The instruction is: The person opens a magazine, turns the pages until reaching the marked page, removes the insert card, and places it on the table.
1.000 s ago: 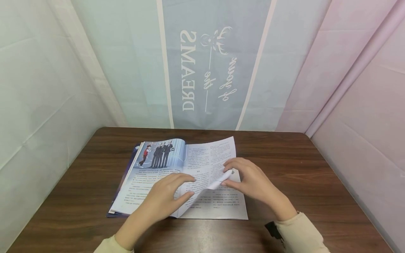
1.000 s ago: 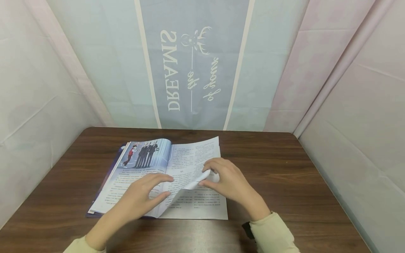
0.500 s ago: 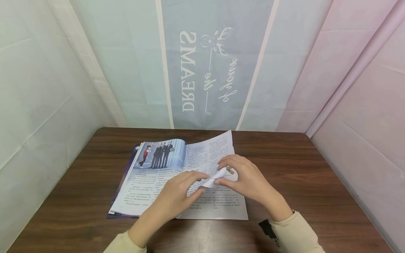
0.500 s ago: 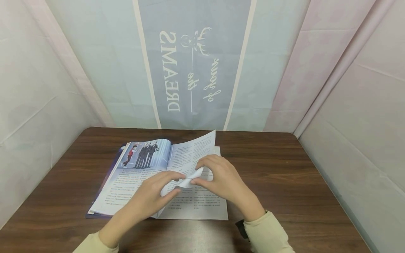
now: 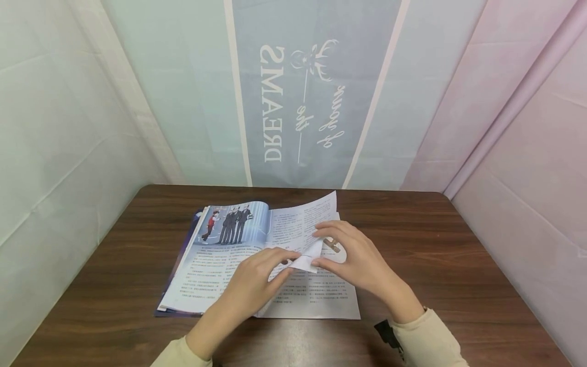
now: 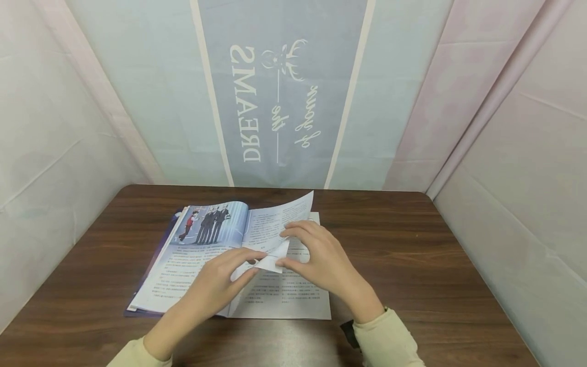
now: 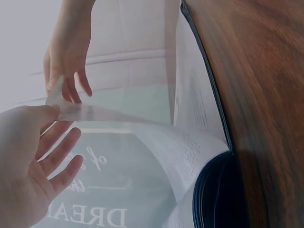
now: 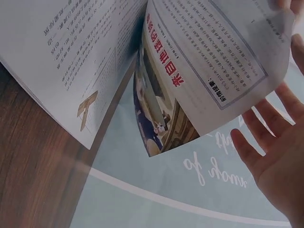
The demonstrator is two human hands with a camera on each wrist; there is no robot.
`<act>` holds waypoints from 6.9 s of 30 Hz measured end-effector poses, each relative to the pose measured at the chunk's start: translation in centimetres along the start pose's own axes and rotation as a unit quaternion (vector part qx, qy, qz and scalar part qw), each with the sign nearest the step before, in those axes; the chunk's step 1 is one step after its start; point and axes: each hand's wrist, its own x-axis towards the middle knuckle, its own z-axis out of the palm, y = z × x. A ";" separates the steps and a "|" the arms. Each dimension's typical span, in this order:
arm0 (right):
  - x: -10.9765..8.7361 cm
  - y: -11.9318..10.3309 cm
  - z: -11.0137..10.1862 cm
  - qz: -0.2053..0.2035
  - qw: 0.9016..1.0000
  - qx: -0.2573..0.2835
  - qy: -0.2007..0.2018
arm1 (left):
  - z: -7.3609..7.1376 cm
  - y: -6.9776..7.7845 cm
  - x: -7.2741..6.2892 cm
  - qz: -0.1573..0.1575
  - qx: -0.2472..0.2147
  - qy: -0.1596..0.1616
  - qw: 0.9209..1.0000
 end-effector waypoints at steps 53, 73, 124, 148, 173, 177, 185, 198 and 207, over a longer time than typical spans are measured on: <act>-7.6 4.8 -0.1 0.054 0.978 -0.057 -0.195 | -9.1 -7.2 -10.5 -0.239 0.143 -0.019 0.960; -8.3 5.1 0.0 0.096 0.959 -0.036 -0.265 | -10.4 -10.1 -12.7 -0.298 0.148 -0.169 0.928; -5.9 4.9 0.2 0.090 0.984 -0.028 -0.150 | -9.7 -9.3 -11.2 -0.217 0.117 -0.137 0.959; -2.9 3.0 0.3 0.049 0.997 -0.040 -0.044 | -3.2 -4.3 -4.7 -0.086 0.020 -0.116 0.989; 0.0 -0.6 0.2 0.008 1.000 -0.023 -0.007 | 0.3 -0.7 -0.1 0.040 -0.058 -0.029 0.997; 0.0 -0.8 0.2 0.008 1.000 -0.023 -0.006 | 0.4 -0.6 0.0 0.047 -0.052 -0.010 0.997; -0.2 -1.0 0.3 0.005 1.000 -0.024 0.002 | 0.4 -0.6 -0.4 0.034 -0.041 0.002 0.999; -0.6 -0.5 0.3 -0.015 0.998 0.015 0.054 | -0.1 -1.0 -0.7 0.004 -0.019 0.014 1.000; -1.7 0.0 0.3 0.008 0.999 -0.003 0.031 | -0.9 -2.1 -2.4 -0.050 0.019 0.037 0.998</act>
